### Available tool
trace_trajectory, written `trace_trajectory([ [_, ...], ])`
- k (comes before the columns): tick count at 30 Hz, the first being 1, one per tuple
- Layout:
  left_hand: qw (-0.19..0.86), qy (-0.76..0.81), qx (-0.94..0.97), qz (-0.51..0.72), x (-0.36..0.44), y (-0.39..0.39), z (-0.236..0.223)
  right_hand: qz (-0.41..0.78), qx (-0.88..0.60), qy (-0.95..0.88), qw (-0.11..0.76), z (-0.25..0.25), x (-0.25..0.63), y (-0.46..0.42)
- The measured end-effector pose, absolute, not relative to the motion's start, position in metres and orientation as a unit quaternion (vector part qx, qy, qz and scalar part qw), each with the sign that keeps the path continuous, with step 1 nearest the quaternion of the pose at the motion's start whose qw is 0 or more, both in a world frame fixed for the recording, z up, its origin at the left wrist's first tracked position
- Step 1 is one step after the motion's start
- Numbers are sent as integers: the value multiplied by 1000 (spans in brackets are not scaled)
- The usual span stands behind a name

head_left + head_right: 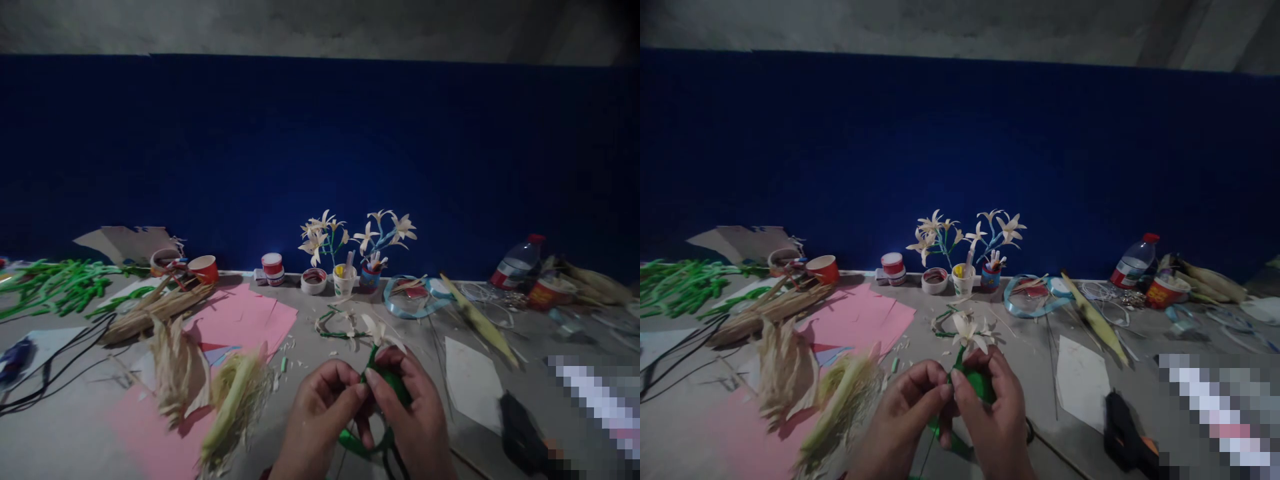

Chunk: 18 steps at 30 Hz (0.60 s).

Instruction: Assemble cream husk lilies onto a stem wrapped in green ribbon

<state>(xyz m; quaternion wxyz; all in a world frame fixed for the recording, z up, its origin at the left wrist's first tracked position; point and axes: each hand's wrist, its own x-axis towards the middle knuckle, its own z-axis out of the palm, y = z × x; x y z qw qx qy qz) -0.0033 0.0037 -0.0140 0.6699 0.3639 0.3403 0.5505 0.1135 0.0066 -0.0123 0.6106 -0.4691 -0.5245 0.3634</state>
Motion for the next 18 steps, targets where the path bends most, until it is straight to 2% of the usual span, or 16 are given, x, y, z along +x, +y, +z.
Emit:
trace_trajectory([
  [18, 681, 292, 356, 569, 1, 0, -22, 417, -461, -505, 599, -15, 115, 7],
])
